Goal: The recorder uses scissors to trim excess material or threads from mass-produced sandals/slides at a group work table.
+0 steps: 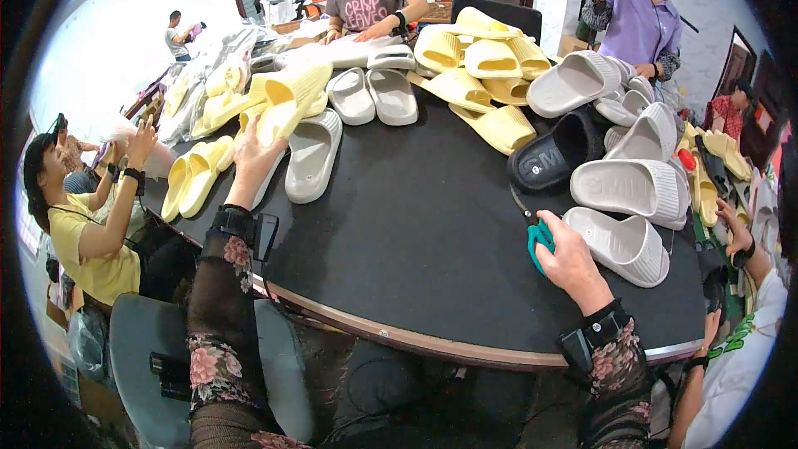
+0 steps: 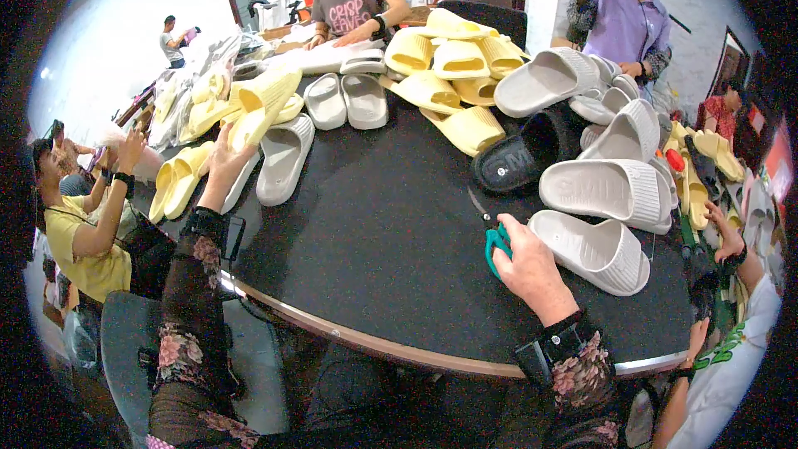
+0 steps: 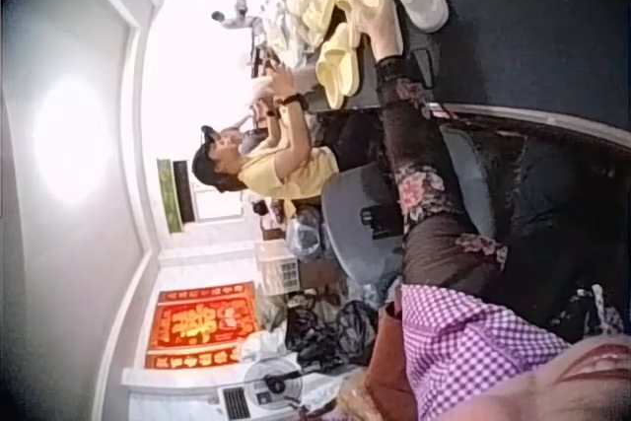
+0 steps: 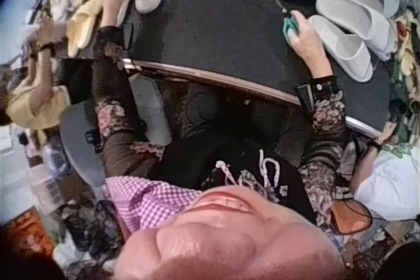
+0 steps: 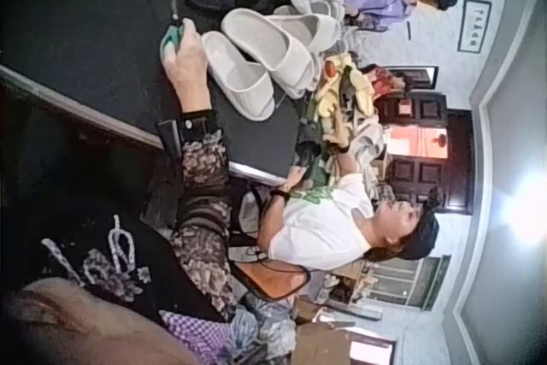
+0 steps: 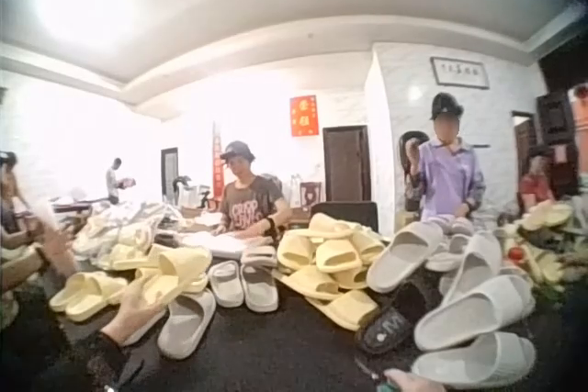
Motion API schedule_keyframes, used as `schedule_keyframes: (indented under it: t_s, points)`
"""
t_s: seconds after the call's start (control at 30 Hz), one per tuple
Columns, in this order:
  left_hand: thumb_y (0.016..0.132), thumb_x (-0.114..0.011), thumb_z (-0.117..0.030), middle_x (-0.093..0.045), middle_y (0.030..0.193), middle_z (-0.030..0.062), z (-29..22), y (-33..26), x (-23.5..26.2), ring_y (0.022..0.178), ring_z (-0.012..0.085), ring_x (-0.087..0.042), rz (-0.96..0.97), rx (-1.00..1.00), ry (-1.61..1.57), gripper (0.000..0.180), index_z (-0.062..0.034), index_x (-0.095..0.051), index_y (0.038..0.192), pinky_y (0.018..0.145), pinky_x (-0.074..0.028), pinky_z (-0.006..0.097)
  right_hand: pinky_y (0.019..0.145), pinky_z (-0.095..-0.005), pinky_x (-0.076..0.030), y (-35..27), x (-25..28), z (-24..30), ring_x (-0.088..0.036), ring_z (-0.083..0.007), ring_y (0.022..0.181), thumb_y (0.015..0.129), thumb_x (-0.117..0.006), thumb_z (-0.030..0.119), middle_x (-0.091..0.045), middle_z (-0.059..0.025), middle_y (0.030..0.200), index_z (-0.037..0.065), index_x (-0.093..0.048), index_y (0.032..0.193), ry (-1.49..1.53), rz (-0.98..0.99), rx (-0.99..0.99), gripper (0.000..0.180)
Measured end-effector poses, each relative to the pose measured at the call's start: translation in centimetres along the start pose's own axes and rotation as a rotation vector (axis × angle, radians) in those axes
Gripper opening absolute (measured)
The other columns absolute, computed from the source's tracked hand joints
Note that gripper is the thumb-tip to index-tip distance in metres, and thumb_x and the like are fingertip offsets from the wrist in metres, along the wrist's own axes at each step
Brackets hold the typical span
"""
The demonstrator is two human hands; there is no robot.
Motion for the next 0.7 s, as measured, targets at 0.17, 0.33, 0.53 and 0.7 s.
schedule_keyframes:
  t_s: [0.17,0.33,0.53,0.7]
  points:
    - [0.068,-0.074,-0.026,-0.056,0.119,0.0220,-6.3,-3.3,1.5,0.110,0.0305,-0.054,0.097,-0.146,-0.260,0.074,-0.0036,-0.044,0.132,0.095,-0.041,0.040,0.078,-0.0428,-0.048,0.1,0.1,-0.2,-0.059,-0.0400,0.090,0.076,-0.057,0.005,-0.060,-0.0257,0.098,-0.002,-0.049,0.119,0.100,-0.122,0.024,0.044]
    - [0.062,-0.076,-0.019,-0.051,0.124,0.0183,-13.9,-8.8,2.5,0.118,0.0326,-0.046,0.454,-0.376,-0.352,0.082,-0.0049,-0.040,0.135,0.101,-0.036,0.039,0.074,-0.0343,-0.048,0.3,1.4,-0.5,-0.064,-0.0283,0.083,0.079,-0.055,0.002,-0.062,-0.0198,0.089,-0.002,-0.050,0.118,0.269,-0.300,-0.044,0.040]
    - [0.055,-0.076,-0.015,-0.047,0.127,0.0180,-19.5,-13.8,4.3,0.120,0.0362,-0.043,0.860,-0.734,-0.271,0.081,-0.0019,-0.044,0.128,0.103,-0.033,0.043,0.078,-0.0298,-0.048,1.1,0.8,-1.9,-0.063,-0.0177,0.088,0.080,-0.058,0.002,-0.065,-0.0169,0.094,-0.003,-0.049,0.120,0.511,-0.410,-0.045,0.041]
    - [0.053,-0.075,-0.014,-0.044,0.131,0.0188,-18.9,-13.4,3.8,0.123,0.0369,-0.040,0.951,-0.743,-0.183,0.082,-0.0033,-0.045,0.129,0.104,-0.031,0.044,0.079,-0.0234,-0.047,0.9,0.5,-1.9,-0.057,-0.0089,0.086,0.085,-0.053,-0.007,-0.059,-0.0062,0.096,-0.004,-0.044,0.126,0.425,-0.345,-0.027,0.042]
Point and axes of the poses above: each hand's wrist, its own y-axis towards the middle knuckle, its own x-axis out of the back of the hand, z = x × y, the point moved 4 cm from there along y, towards the middle knuckle
